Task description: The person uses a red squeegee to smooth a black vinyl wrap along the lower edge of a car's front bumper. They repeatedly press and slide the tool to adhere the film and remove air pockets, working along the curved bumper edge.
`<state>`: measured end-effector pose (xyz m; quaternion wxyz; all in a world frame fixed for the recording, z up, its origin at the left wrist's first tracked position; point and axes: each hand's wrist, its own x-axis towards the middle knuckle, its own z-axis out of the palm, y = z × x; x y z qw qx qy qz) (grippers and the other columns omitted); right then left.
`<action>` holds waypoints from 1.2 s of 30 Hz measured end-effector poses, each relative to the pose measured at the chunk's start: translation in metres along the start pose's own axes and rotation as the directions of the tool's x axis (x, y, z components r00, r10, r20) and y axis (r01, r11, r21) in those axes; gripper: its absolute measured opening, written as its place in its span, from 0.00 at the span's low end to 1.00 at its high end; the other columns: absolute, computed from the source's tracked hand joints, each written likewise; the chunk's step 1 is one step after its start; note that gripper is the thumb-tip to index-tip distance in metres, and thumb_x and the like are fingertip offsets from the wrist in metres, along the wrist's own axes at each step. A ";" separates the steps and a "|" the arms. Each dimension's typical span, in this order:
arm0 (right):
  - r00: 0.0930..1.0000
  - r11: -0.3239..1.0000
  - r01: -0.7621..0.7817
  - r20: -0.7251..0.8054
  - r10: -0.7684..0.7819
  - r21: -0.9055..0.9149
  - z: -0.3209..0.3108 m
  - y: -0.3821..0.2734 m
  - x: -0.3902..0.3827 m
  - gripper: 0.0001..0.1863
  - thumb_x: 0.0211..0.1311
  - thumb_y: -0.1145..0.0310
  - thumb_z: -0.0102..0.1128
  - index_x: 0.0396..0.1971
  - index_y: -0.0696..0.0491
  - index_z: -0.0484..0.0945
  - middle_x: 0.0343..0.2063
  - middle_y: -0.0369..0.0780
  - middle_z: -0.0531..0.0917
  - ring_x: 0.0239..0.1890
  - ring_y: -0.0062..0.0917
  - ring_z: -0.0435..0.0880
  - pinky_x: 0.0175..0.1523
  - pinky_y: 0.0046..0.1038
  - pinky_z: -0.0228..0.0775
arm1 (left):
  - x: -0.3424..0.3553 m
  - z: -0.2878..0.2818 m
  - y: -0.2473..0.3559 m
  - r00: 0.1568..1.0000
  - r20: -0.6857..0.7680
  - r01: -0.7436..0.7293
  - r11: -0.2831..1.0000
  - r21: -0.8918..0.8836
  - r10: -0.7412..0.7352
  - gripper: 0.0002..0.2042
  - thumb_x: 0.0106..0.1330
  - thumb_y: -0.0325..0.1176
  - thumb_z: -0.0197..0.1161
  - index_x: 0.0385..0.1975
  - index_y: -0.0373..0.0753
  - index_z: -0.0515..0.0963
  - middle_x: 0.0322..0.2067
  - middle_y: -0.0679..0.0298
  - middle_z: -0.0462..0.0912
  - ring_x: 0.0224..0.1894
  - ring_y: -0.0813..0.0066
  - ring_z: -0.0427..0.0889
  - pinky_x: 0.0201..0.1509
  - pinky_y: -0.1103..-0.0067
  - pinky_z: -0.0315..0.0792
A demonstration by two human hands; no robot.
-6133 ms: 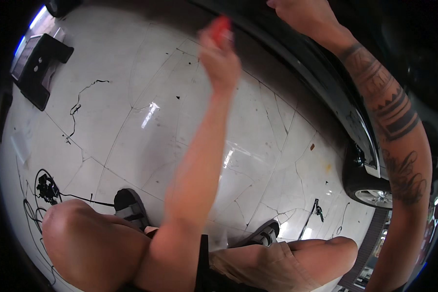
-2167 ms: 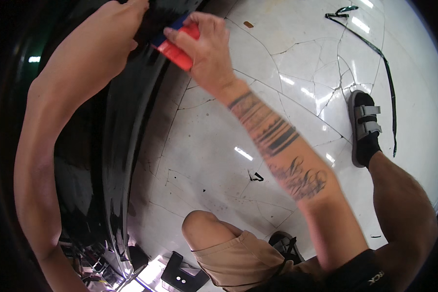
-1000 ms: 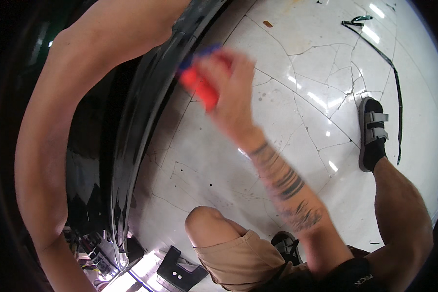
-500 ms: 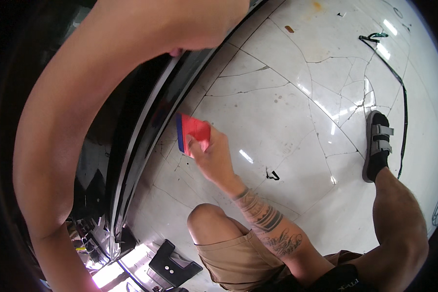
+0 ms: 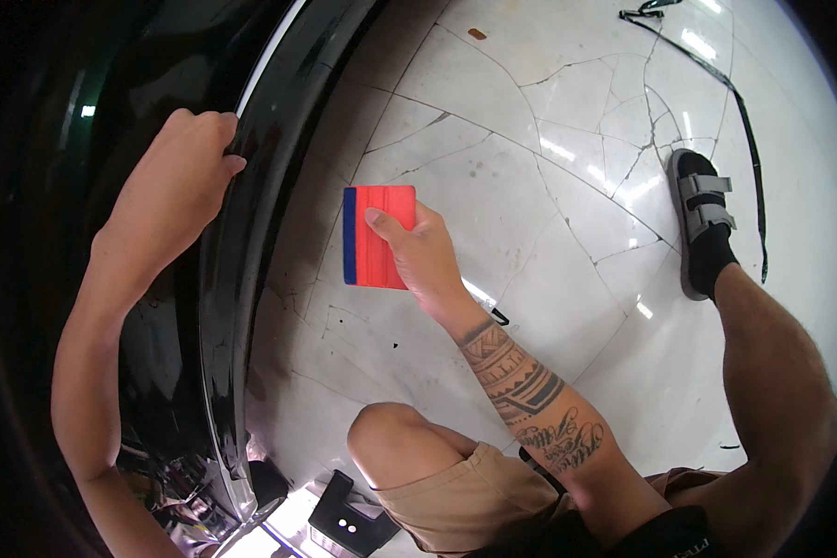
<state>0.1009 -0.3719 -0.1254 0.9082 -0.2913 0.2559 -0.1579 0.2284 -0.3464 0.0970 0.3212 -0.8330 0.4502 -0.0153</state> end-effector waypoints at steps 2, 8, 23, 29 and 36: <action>1.000 0.999 0.022 0.008 -0.023 0.038 0.013 -0.002 0.001 0.12 0.68 0.65 0.61 0.41 0.60 0.80 0.30 0.37 0.84 0.30 0.19 0.82 0.36 0.26 0.76 | -0.005 0.005 -0.002 0.989 -0.134 -0.078 0.995 -0.065 0.069 0.06 0.70 0.27 0.61 0.38 0.29 0.78 0.35 0.45 0.81 0.39 0.50 0.79 0.44 0.62 0.74; 0.999 0.999 -0.024 0.049 0.022 0.044 0.030 0.007 0.005 0.12 0.68 0.66 0.60 0.42 0.60 0.79 0.30 0.37 0.84 0.30 0.19 0.82 0.37 0.27 0.76 | -0.006 0.001 -0.002 1.000 -0.004 0.020 0.982 -0.187 -0.021 0.07 0.74 0.32 0.57 0.39 0.34 0.75 0.32 0.56 0.74 0.37 0.62 0.72 0.46 0.67 0.69; 0.999 0.987 -0.010 0.040 0.003 0.160 0.044 0.010 0.012 0.12 0.67 0.67 0.62 0.42 0.61 0.79 0.32 0.38 0.84 0.31 0.20 0.83 0.37 0.27 0.77 | -0.010 0.027 -0.016 0.970 -0.238 -0.156 0.894 -0.420 0.057 0.11 0.72 0.30 0.60 0.29 0.30 0.71 0.23 0.49 0.70 0.26 0.56 0.70 0.34 0.65 0.66; 0.992 0.893 -0.116 0.015 0.122 0.435 0.079 0.030 -0.006 0.10 0.65 0.69 0.65 0.43 0.58 0.81 0.34 0.37 0.86 0.35 0.21 0.85 0.41 0.27 0.79 | -0.012 0.005 -0.004 0.974 -0.210 -0.134 0.963 -0.233 0.084 0.10 0.71 0.29 0.61 0.29 0.29 0.72 0.21 0.46 0.73 0.23 0.51 0.73 0.29 0.66 0.67; 0.951 0.650 -0.182 -0.036 0.306 0.737 0.135 0.044 -0.027 0.12 0.67 0.67 0.65 0.46 0.56 0.79 0.39 0.36 0.85 0.38 0.20 0.85 0.44 0.26 0.79 | -0.011 -0.001 -0.005 0.982 -0.166 -0.134 0.958 -0.253 0.093 0.11 0.70 0.27 0.61 0.27 0.29 0.71 0.21 0.43 0.73 0.23 0.43 0.72 0.27 0.67 0.67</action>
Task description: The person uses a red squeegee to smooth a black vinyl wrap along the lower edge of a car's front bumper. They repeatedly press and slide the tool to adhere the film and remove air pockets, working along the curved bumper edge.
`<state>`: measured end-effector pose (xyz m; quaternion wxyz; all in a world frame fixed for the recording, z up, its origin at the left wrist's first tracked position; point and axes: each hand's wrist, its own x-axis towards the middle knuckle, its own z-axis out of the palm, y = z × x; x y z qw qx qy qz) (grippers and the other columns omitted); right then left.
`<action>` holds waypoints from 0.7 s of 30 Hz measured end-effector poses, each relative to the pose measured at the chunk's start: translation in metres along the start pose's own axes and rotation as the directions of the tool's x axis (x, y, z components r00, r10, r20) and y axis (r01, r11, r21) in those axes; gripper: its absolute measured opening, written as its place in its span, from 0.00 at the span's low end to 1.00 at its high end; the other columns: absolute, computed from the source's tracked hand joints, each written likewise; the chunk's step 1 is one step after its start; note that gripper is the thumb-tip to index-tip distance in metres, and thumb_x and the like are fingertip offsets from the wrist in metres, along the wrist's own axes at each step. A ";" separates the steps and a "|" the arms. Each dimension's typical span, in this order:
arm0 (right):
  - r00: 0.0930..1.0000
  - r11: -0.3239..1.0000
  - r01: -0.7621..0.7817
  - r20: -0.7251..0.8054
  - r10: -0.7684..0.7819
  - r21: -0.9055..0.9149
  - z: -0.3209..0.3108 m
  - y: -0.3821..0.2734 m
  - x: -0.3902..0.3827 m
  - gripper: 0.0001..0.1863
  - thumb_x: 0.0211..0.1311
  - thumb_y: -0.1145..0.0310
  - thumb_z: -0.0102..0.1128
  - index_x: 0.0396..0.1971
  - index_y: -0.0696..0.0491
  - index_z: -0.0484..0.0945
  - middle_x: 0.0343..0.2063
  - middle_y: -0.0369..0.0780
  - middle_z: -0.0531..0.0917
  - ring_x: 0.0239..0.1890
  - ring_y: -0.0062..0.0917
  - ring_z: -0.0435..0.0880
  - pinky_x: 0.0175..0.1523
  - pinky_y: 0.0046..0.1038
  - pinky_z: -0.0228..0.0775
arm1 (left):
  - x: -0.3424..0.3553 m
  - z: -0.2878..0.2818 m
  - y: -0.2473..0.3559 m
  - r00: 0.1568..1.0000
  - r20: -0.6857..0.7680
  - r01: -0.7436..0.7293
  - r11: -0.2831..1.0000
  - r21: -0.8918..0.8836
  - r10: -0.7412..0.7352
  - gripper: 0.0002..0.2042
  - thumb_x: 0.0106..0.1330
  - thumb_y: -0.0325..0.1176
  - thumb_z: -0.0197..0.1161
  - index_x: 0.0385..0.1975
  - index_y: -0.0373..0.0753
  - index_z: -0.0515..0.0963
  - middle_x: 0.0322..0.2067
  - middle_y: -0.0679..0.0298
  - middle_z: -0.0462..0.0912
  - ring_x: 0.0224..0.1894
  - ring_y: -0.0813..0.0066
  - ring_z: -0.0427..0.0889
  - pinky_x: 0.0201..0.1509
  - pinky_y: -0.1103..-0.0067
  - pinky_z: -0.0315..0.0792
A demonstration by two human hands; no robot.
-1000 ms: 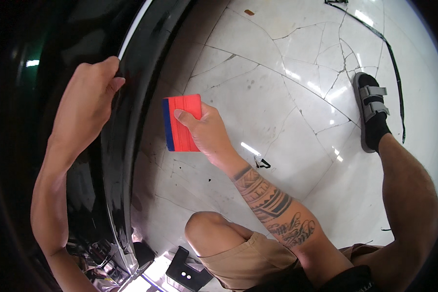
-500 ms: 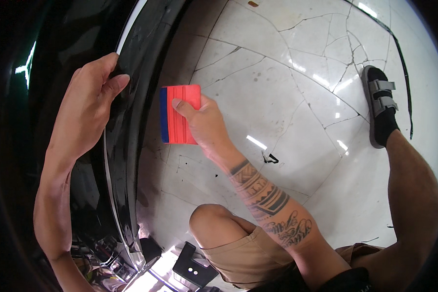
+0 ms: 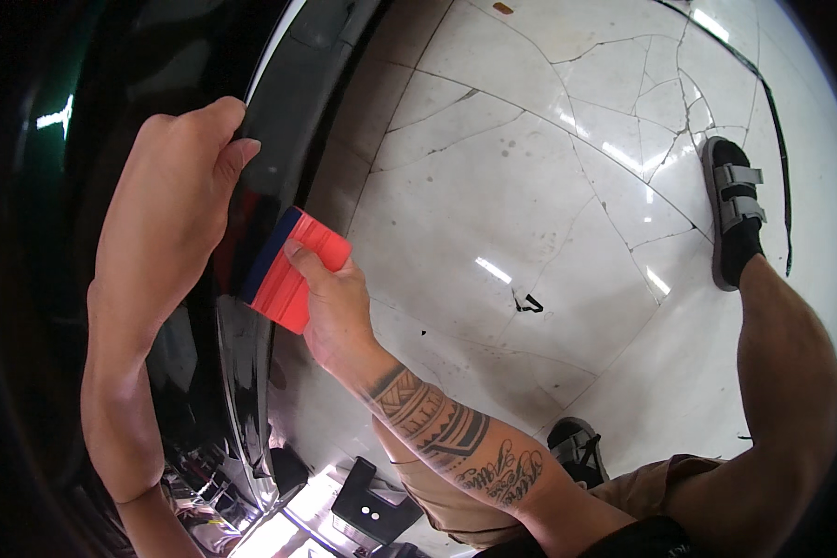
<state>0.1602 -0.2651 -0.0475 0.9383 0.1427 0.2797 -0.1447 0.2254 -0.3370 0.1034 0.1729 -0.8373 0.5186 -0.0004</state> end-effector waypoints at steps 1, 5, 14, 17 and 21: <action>0.999 0.999 0.032 0.002 -0.032 -0.018 0.001 -0.002 0.004 0.12 0.67 0.66 0.65 0.46 0.56 0.78 0.39 0.36 0.85 0.39 0.20 0.85 0.44 0.26 0.79 | 0.000 -0.001 0.001 1.000 0.009 0.020 1.000 -0.005 -0.020 0.11 0.70 0.27 0.61 0.27 0.29 0.71 0.21 0.43 0.74 0.23 0.44 0.73 0.27 0.67 0.68; 0.989 0.987 0.145 0.019 -0.144 -0.066 0.010 -0.017 0.023 0.11 0.68 0.66 0.65 0.44 0.56 0.79 0.38 0.35 0.85 0.38 0.19 0.84 0.43 0.26 0.77 | 0.002 -0.008 0.011 0.987 0.078 0.138 0.990 0.003 -0.138 0.09 0.71 0.25 0.60 0.27 0.29 0.73 0.21 0.44 0.76 0.23 0.46 0.77 0.28 0.67 0.70; 0.917 0.902 0.399 0.074 -0.393 -0.163 0.041 -0.078 0.066 0.06 0.62 0.70 0.66 0.36 0.55 0.81 0.32 0.36 0.84 0.33 0.19 0.82 0.40 0.27 0.74 | -0.001 0.001 -0.001 0.997 0.042 0.055 0.996 0.076 -0.058 0.09 0.72 0.26 0.59 0.29 0.29 0.74 0.19 0.48 0.73 0.18 0.67 0.74 0.24 0.71 0.64; 0.876 0.874 0.476 0.141 -0.461 -0.098 0.055 -0.105 0.083 0.05 0.60 0.72 0.66 0.34 0.55 0.80 0.31 0.36 0.84 0.31 0.20 0.82 0.39 0.27 0.74 | 0.001 0.001 -0.005 0.997 0.061 0.039 0.995 0.091 -0.044 0.09 0.72 0.27 0.59 0.30 0.29 0.75 0.19 0.47 0.74 0.18 0.66 0.75 0.24 0.71 0.64; 0.739 0.727 0.669 0.241 -0.628 -0.157 0.081 -0.150 0.113 0.04 0.57 0.74 0.66 0.31 0.56 0.80 0.29 0.35 0.84 0.30 0.21 0.82 0.41 0.30 0.75 | 0.000 0.009 -0.009 0.997 -0.040 -0.055 0.985 0.163 0.062 0.08 0.72 0.27 0.60 0.31 0.29 0.75 0.20 0.47 0.75 0.18 0.64 0.76 0.24 0.70 0.64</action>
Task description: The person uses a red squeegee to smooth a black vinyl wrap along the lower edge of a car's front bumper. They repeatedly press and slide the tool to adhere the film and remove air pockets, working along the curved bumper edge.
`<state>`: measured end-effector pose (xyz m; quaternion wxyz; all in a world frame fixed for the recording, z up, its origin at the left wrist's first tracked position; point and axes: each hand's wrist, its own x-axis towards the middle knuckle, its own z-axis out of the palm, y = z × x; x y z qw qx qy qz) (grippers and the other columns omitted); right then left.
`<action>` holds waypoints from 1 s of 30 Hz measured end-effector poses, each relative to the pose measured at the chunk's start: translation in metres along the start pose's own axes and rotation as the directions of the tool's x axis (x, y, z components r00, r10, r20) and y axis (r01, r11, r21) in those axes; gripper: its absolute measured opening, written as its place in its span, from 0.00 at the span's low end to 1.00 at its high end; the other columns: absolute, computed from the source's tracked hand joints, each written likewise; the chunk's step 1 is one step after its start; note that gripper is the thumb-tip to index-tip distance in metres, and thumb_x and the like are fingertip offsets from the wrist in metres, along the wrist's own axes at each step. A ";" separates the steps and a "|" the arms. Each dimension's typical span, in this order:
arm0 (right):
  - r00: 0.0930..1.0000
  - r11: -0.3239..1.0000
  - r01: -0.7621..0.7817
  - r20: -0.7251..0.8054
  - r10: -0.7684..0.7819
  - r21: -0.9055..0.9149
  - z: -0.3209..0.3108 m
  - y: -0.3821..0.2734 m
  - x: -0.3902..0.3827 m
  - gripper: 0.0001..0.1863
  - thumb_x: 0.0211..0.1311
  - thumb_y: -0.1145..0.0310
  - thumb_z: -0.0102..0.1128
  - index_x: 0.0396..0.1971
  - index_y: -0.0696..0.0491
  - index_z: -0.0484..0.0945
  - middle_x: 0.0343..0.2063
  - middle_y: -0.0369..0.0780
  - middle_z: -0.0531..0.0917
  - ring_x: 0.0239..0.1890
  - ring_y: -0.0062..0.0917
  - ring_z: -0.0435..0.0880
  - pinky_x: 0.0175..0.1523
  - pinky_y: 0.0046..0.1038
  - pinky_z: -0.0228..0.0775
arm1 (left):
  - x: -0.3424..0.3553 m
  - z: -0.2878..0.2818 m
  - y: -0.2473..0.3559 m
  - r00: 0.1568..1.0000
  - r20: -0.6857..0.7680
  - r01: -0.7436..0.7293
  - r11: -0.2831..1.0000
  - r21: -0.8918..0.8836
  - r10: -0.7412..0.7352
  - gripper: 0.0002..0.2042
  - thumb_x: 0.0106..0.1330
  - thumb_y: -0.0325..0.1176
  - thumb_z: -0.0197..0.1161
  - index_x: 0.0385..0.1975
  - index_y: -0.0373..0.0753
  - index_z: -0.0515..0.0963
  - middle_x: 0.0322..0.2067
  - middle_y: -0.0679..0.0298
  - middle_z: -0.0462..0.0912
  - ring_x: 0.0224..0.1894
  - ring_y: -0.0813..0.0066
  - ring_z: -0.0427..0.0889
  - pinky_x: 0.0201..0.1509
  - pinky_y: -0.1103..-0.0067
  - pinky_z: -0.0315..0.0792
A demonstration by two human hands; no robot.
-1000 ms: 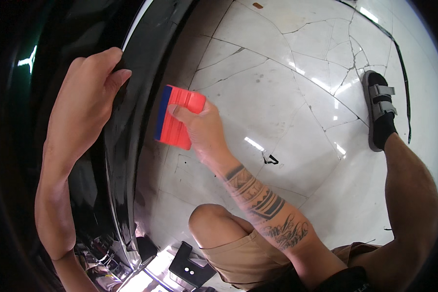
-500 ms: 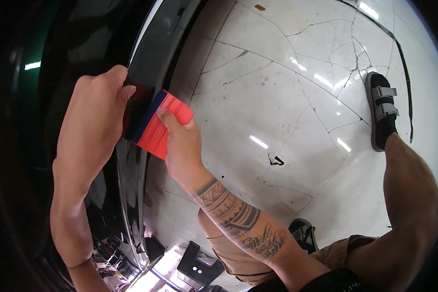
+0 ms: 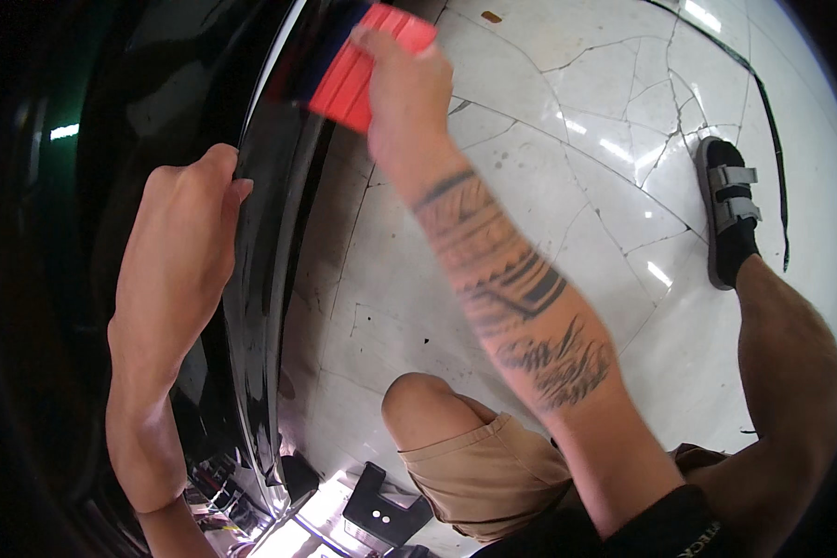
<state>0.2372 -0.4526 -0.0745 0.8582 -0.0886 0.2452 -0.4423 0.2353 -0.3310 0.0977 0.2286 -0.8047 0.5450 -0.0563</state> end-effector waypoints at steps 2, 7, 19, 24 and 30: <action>0.999 0.999 0.036 0.036 -0.035 -0.025 0.000 -0.013 0.029 0.06 0.57 0.75 0.64 0.35 0.55 0.79 0.30 0.38 0.83 0.33 0.23 0.82 0.43 0.32 0.75 | 0.004 -0.003 0.002 0.999 0.043 0.027 1.000 0.004 -0.027 0.08 0.72 0.27 0.59 0.31 0.29 0.75 0.21 0.47 0.75 0.19 0.64 0.77 0.25 0.69 0.65; 0.997 1.000 0.015 0.071 -0.014 -0.020 -0.013 -0.043 0.009 0.04 0.57 0.74 0.67 0.29 0.58 0.81 0.27 0.36 0.85 0.31 0.19 0.82 0.42 0.29 0.76 | -0.006 0.001 -0.002 0.997 0.048 0.067 0.998 0.019 -0.068 0.07 0.72 0.27 0.59 0.33 0.30 0.76 0.22 0.46 0.76 0.21 0.61 0.78 0.27 0.68 0.66; 0.943 0.879 0.058 0.316 0.109 -0.474 -0.035 0.001 -0.056 0.15 0.60 0.67 0.70 0.44 0.60 0.82 0.33 0.40 0.87 0.31 0.23 0.87 0.37 0.27 0.82 | -0.028 -0.009 -0.009 0.998 0.000 0.060 0.982 0.181 -0.061 0.07 0.72 0.30 0.60 0.44 0.35 0.79 0.37 0.52 0.84 0.43 0.56 0.82 0.43 0.66 0.76; 0.917 0.823 0.324 0.367 -0.153 -0.466 -0.039 -0.006 -0.003 0.08 0.53 0.71 0.68 0.30 0.60 0.84 0.23 0.42 0.86 0.25 0.26 0.85 0.35 0.30 0.77 | -0.003 0.010 -0.011 0.999 -0.009 -0.034 0.985 0.170 0.037 0.13 0.74 0.34 0.58 0.53 0.36 0.78 0.37 0.55 0.82 0.41 0.61 0.80 0.46 0.68 0.74; 0.931 0.780 0.244 0.364 -0.022 -0.577 -0.044 0.008 -0.051 0.09 0.56 0.70 0.67 0.28 0.61 0.81 0.21 0.45 0.83 0.24 0.29 0.84 0.34 0.32 0.76 | -0.013 0.016 -0.018 0.994 -0.076 -0.073 0.987 0.146 0.084 0.14 0.73 0.36 0.59 0.54 0.37 0.78 0.40 0.58 0.82 0.43 0.63 0.80 0.48 0.70 0.75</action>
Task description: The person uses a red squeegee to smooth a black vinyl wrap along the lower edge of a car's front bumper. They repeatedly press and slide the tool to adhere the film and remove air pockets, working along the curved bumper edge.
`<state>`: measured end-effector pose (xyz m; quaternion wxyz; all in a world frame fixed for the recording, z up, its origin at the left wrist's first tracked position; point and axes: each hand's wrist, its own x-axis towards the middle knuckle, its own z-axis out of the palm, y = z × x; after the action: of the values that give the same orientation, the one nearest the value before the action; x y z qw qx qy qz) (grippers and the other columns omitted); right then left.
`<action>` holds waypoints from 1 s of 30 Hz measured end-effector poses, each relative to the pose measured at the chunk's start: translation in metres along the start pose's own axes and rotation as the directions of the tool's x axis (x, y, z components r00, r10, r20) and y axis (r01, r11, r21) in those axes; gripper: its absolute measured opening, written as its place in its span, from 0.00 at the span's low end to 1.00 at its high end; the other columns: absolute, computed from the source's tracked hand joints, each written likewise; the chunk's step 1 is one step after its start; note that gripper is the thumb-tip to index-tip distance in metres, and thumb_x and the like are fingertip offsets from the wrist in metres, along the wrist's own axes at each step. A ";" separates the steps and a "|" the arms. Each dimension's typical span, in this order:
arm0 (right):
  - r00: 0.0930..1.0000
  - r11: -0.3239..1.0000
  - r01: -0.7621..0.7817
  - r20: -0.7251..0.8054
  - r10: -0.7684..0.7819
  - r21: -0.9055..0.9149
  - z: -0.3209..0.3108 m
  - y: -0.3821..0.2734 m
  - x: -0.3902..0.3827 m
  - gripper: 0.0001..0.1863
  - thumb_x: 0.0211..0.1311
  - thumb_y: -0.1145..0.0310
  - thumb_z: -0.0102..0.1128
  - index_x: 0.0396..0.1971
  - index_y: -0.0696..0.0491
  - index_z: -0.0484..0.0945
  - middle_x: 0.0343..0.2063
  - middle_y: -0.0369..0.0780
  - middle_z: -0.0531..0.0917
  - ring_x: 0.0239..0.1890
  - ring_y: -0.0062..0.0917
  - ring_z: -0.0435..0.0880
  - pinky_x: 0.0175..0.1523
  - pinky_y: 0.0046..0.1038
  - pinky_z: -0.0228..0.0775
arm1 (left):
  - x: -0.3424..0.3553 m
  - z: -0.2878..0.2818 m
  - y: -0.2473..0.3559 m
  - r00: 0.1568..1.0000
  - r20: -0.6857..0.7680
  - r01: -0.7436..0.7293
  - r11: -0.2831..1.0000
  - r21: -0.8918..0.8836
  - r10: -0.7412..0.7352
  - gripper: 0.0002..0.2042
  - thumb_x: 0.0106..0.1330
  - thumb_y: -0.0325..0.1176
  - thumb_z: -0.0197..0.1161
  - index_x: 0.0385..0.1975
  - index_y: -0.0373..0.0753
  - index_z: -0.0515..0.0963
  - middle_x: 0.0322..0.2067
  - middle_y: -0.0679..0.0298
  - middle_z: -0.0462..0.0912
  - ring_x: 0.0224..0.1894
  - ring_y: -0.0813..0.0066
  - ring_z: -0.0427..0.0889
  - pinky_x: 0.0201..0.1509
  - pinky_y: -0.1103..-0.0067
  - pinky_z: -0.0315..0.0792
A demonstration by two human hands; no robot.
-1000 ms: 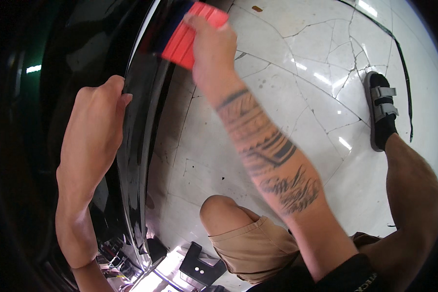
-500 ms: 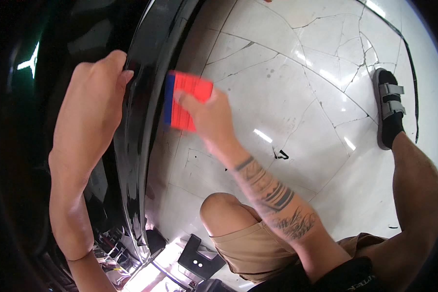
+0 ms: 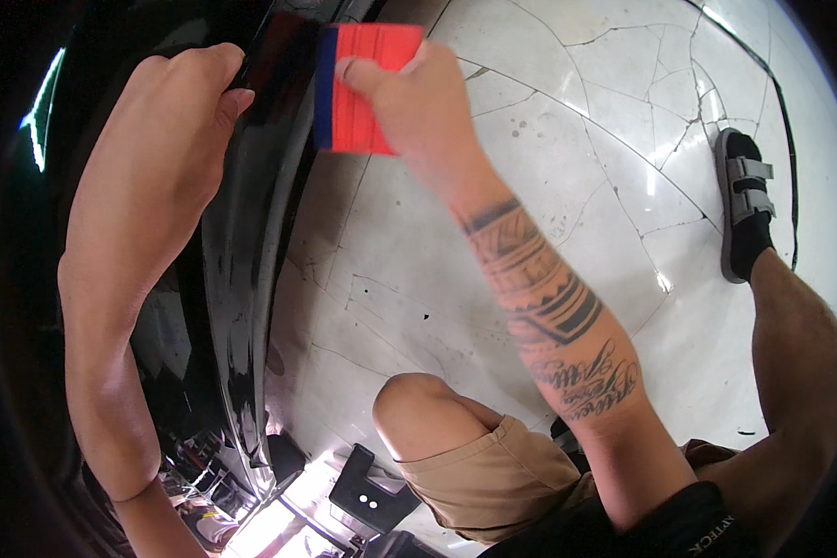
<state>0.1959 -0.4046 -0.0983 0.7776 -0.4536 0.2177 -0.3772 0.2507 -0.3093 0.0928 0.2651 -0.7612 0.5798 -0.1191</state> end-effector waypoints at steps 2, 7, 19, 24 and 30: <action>1.000 1.000 -0.008 -0.009 0.009 0.022 0.008 -0.003 -0.019 0.09 0.54 0.71 0.66 0.22 0.62 0.80 0.16 0.48 0.80 0.21 0.34 0.82 0.33 0.35 0.74 | 0.004 0.001 -0.004 1.000 -0.002 -0.021 0.999 0.042 0.021 0.15 0.73 0.36 0.59 0.54 0.37 0.77 0.40 0.58 0.82 0.43 0.65 0.80 0.48 0.71 0.76; 0.987 0.981 -0.157 0.038 0.154 0.114 0.040 0.007 -0.079 0.09 0.55 0.71 0.65 0.27 0.62 0.79 0.20 0.52 0.80 0.24 0.40 0.83 0.34 0.37 0.73 | 0.000 -0.003 -0.007 0.999 -0.011 -0.033 0.999 0.029 0.033 0.14 0.73 0.36 0.59 0.54 0.38 0.77 0.41 0.59 0.81 0.44 0.65 0.80 0.48 0.70 0.76; 0.866 0.839 -0.499 0.156 0.474 0.217 0.004 0.006 -0.099 0.11 0.60 0.70 0.67 0.37 0.62 0.82 0.27 0.36 0.85 0.29 0.17 0.83 0.33 0.26 0.78 | -0.002 0.001 -0.008 0.998 0.052 0.016 0.998 0.056 -0.019 0.14 0.75 0.35 0.56 0.56 0.38 0.75 0.42 0.56 0.83 0.46 0.61 0.81 0.50 0.68 0.75; 0.901 0.854 -0.432 0.166 0.400 0.288 -0.013 0.000 -0.075 0.16 0.62 0.69 0.68 0.45 0.63 0.79 0.35 0.40 0.85 0.33 0.21 0.86 0.36 0.26 0.82 | -0.007 -0.015 -0.003 0.972 0.228 0.055 0.998 0.013 -0.056 0.19 0.74 0.34 0.56 0.63 0.41 0.68 0.41 0.53 0.83 0.43 0.58 0.82 0.48 0.64 0.76; 0.839 0.809 -0.544 0.155 0.522 0.224 -0.022 0.015 -0.093 0.17 0.62 0.68 0.68 0.46 0.63 0.79 0.36 0.40 0.85 0.34 0.21 0.86 0.38 0.27 0.82 | 0.002 -0.035 0.034 0.858 0.453 0.251 0.967 0.038 -0.241 0.26 0.71 0.28 0.60 0.68 0.44 0.64 0.41 0.50 0.83 0.46 0.56 0.82 0.49 0.64 0.77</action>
<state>0.1290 -0.3387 -0.1221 0.9131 -0.2845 0.2512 -0.1491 0.2060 -0.3269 0.1028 0.3673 -0.8385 0.4010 0.0354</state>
